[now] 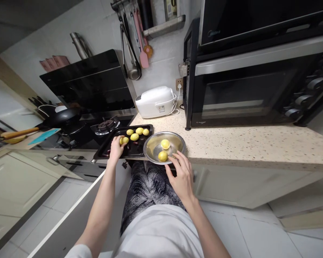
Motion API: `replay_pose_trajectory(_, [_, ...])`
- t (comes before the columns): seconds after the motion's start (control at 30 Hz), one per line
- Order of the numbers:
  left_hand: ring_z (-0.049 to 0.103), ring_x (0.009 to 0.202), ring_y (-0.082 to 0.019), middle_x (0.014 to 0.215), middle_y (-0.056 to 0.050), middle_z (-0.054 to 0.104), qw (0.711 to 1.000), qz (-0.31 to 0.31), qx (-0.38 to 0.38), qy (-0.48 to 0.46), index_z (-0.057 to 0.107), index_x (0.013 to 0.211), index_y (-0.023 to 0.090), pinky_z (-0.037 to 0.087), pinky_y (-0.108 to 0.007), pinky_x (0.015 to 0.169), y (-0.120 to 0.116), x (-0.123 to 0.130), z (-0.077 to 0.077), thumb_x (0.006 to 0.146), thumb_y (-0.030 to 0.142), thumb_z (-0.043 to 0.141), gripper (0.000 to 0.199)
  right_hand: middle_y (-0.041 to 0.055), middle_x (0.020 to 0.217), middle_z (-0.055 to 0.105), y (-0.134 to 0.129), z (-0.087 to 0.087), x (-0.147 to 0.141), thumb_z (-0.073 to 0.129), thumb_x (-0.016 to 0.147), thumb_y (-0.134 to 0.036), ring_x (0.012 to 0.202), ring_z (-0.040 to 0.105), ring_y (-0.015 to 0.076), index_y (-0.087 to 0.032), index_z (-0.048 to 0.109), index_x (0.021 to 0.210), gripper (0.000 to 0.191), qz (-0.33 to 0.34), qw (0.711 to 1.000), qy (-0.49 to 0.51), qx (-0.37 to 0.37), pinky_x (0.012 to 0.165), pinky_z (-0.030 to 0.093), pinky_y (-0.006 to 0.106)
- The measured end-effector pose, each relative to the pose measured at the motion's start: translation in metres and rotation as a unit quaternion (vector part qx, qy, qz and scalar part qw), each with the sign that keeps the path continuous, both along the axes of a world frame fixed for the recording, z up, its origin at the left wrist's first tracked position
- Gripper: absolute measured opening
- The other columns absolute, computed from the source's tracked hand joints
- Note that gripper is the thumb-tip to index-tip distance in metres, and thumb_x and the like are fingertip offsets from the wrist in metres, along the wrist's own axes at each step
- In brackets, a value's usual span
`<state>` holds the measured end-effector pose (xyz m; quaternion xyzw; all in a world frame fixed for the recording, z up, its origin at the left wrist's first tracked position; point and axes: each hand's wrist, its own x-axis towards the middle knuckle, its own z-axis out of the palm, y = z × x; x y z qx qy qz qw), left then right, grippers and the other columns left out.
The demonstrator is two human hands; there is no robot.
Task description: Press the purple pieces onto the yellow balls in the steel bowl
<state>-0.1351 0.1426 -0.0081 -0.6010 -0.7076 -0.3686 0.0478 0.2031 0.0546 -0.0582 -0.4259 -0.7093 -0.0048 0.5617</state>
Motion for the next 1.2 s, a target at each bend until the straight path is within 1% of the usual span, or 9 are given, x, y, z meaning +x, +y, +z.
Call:
replay_pose_trajectory(0.1, [0.064,0.117,-0.031,0.122,-0.013,0.06,0.999,-0.019,0.048,-0.015,0.066,0.12,0.02,0.054,-0.049,0.104,-0.01,0.008,0.009,0.085,0.008,0.066,0.037,0.0126,0.123,0.071,0.0,0.0,0.0,0.062,0.099,-0.03,0.129,0.061,0.0325,-0.023,0.07,0.12,0.024,-0.001,1.0,-0.001,0.002,0.107,0.051,0.058])
replay_pose_trajectory(0.17, [0.063,0.117,-0.029,0.124,-0.012,0.059,0.992,-0.082,0.089,-0.04,0.064,0.123,0.022,0.059,-0.045,0.098,-0.019,0.02,0.018,0.088,0.013,0.065,0.036,0.0123,0.123,0.071,0.0,0.0,0.0,0.062,0.099,-0.03,0.129,0.061,0.0323,-0.024,0.07,0.12,0.024,-0.001,1.0,0.0,0.0,0.107,0.051,0.057])
replay_pose_trajectory(0.23, [0.063,0.117,-0.027,0.127,-0.011,0.059,0.976,-0.177,0.104,-0.069,0.064,0.126,0.024,0.062,-0.039,0.09,-0.027,0.039,0.028,0.092,0.021,0.066,0.034,0.0123,0.123,0.071,-0.001,0.001,0.0,0.062,0.099,-0.03,0.129,0.06,0.0322,-0.023,0.07,0.12,0.024,-0.001,1.0,0.0,-0.003,0.107,0.051,0.057])
replay_pose_trajectory(0.33, [0.063,0.119,-0.026,0.128,-0.011,0.061,0.949,-0.296,0.068,-0.082,0.064,0.128,0.024,0.063,-0.036,0.088,-0.035,0.072,0.042,0.094,0.027,0.068,0.035,0.0124,0.123,0.071,-0.001,0.001,0.001,0.062,0.099,-0.03,0.13,0.06,0.032,-0.023,0.071,0.12,0.024,0.0,1.0,-0.001,-0.007,0.108,0.051,0.057])
replay_pose_trajectory(0.43, [0.063,0.118,-0.026,0.128,-0.011,0.064,0.93,-0.364,0.008,-0.052,0.067,0.127,0.023,0.061,-0.038,0.093,-0.036,0.1,0.05,0.093,0.022,0.068,0.034,0.0123,0.123,0.071,-0.002,0.002,0.001,0.062,0.098,-0.03,0.13,0.06,0.032,-0.023,0.071,0.119,0.024,0.0,1.0,-0.004,-0.007,0.108,0.051,0.057])
replay_pose_trajectory(0.6, [0.066,0.112,-0.027,0.12,-0.01,0.067,0.931,-0.357,-0.076,0.022,0.072,0.119,0.021,0.055,-0.043,0.102,-0.032,0.116,0.054,0.084,0.015,0.075,0.035,0.0123,0.123,0.071,-0.002,0.003,0.0,0.062,0.098,-0.029,0.129,0.06,0.0318,-0.023,0.071,0.118,0.023,0.002,1.0,-0.001,-0.01,0.108,0.051,0.056])
replay_pose_trajectory(0.77, [0.069,0.106,-0.028,0.119,-0.01,0.07,0.923,-0.35,-0.135,0.08,0.073,0.119,0.02,0.055,-0.04,0.098,-0.029,0.115,0.057,0.081,0.021,0.08,0.039,0.0121,0.124,0.071,-0.002,0.002,0.0,0.062,0.098,-0.029,0.13,0.06,0.0317,-0.024,0.071,0.118,0.023,0.004,1.0,0.006,-0.016,0.108,0.051,0.057])
replay_pose_trajectory(1.07, [0.07,0.11,-0.029,0.12,-0.007,0.074,0.908,-0.352,-0.178,0.145,0.073,0.115,0.021,0.054,-0.039,0.097,-0.028,0.123,0.068,0.08,0.019,0.078,0.035,0.0124,0.123,0.071,-0.001,0.001,-0.001,0.062,0.099,-0.031,0.13,0.06,0.0318,-0.023,0.071,0.119,0.023,0.004,1.0,0.003,-0.012,0.107,0.052,0.057])
replay_pose_trajectory(1.2, [0.07,0.11,-0.028,0.121,-0.007,0.075,0.905,-0.357,-0.184,0.141,0.073,0.116,0.021,0.054,-0.037,0.097,-0.026,0.122,0.066,0.08,0.018,0.079,0.037,0.0127,0.124,0.07,-0.001,0.0,-0.001,0.062,0.099,-0.03,0.13,0.059,0.0318,-0.023,0.07,0.119,0.023,0.005,1.0,0.004,-0.01,0.108,0.052,0.058])
